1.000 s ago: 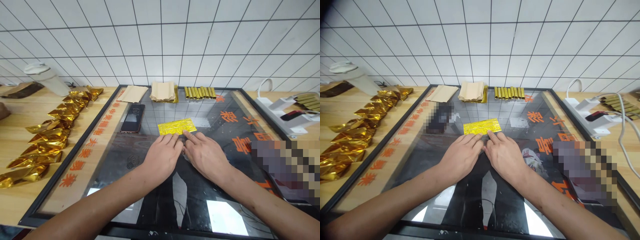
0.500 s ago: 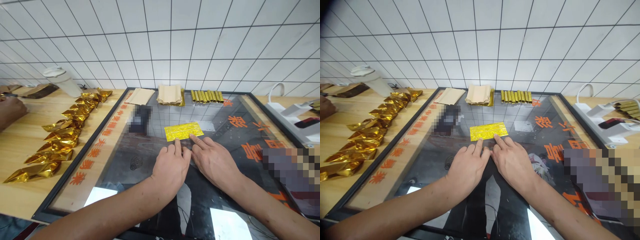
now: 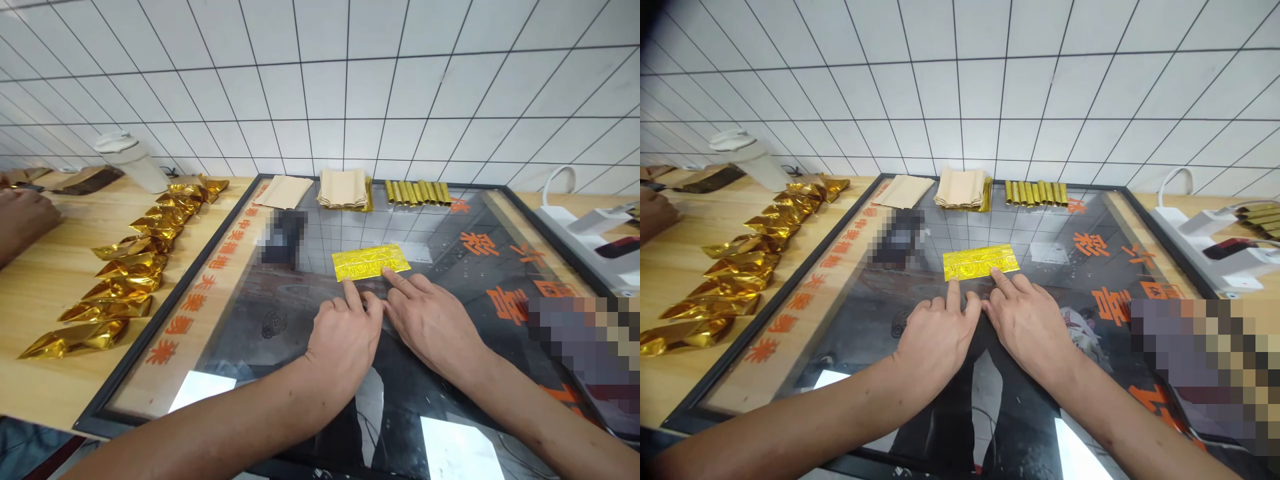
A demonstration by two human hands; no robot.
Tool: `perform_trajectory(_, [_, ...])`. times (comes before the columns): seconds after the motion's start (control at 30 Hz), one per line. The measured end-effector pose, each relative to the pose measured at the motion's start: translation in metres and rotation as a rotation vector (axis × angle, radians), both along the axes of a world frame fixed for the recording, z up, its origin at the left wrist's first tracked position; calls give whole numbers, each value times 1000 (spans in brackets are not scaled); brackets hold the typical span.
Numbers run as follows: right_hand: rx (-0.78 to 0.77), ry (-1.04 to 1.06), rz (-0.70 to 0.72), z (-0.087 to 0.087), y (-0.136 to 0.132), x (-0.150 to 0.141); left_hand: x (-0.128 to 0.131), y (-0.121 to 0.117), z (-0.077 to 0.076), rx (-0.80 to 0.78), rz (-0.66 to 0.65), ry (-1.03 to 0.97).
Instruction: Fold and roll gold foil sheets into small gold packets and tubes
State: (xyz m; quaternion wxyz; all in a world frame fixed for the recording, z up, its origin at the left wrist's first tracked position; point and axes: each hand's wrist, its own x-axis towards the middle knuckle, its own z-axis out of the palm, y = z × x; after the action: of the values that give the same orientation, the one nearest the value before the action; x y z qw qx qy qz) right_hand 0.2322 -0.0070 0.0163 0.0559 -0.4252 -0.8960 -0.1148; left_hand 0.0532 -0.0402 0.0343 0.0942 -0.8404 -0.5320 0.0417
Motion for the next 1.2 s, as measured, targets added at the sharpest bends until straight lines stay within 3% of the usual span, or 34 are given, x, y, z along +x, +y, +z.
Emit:
perform_trajectory(0.37, [29,-16,-4,-1,1,0,1,-2,1,-21,48,29])
perform_trajectory(0.5, [16,-19,-17,0,0,-1,-4,0,0,38,35,-19])
perform_trajectory(0.6, [-1,-10,-28,0,0,-2,-13,8,0,100,-28,-113])
perform_trajectory(0.77, [-2,-33,-38,0,1,-4,-24,25,-12,186,-283,-256])
perform_trajectory(0.97, [-19,-37,-45,0,1,-5,-26,31,-31,37,-287,-346])
perform_trajectory(1.2, [5,-57,-181,9,-3,3,-27,31,-29,21,-290,-332])
